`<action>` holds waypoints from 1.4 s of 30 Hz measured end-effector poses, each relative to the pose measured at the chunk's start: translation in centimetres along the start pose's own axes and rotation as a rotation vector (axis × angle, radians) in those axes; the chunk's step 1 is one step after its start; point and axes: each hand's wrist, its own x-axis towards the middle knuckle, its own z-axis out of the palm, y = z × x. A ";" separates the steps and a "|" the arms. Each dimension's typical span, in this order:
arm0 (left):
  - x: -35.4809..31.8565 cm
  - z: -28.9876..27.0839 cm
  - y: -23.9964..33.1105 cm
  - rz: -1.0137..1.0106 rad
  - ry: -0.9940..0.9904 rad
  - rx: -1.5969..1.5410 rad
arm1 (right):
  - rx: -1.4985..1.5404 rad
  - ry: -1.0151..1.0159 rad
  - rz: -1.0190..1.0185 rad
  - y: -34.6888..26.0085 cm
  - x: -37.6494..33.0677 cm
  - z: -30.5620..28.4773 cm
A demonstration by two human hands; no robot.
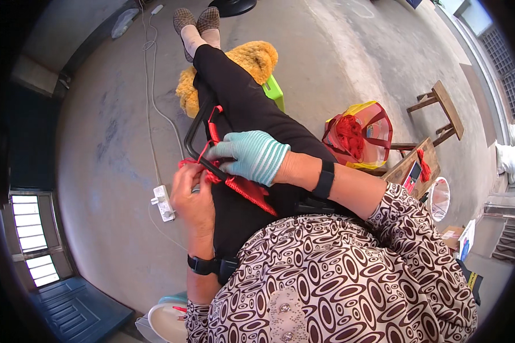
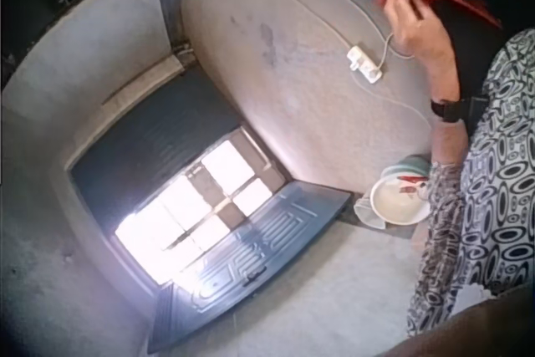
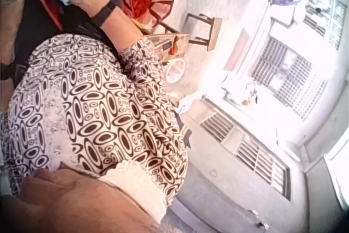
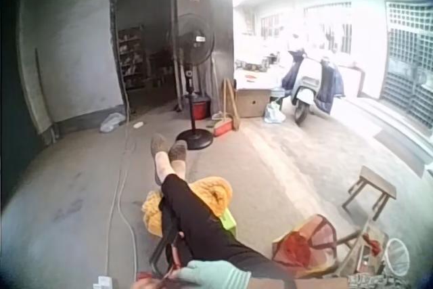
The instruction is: Weaving red rope around a black and red frame.
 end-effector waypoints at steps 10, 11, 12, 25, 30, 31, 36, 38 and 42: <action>-0.8 0.8 -1.9 -0.579 -0.203 -0.786 | 0.102 0.105 -0.096 1.0 0.0 -0.1; -0.7 0.1 -1.9 -0.578 -0.159 -0.795 | 0.484 0.031 0.200 1.3 0.0 -0.8; -0.6 -0.8 -1.9 -0.634 -0.157 -0.764 | 0.854 -0.042 0.518 1.4 -0.1 -1.4; -3.1 -2.0 1.4 -0.954 -0.545 -2.143 | 1.621 -0.607 0.262 -4.3 -9.0 -8.4; -5.1 -4.9 -1.2 -1.123 -0.581 -1.958 | 1.306 -0.187 0.639 -1.9 -6.1 -5.2; -5.5 -5.4 -1.5 -1.213 -0.560 -1.854 | 1.179 -0.209 0.623 -1.7 -5.6 -3.9; -6.0 -6.5 -2.0 -1.213 -0.562 -1.576 | 0.462 -0.042 0.070 -1.1 -3.0 1.4; -5.8 -6.5 -1.9 -1.197 -0.554 -1.466 | 0.351 -0.135 0.119 -1.1 -2.7 2.5; -5.5 -6.8 -1.9 -1.106 -0.534 -1.230 | 0.145 -0.116 0.132 -1.1 -2.2 3.7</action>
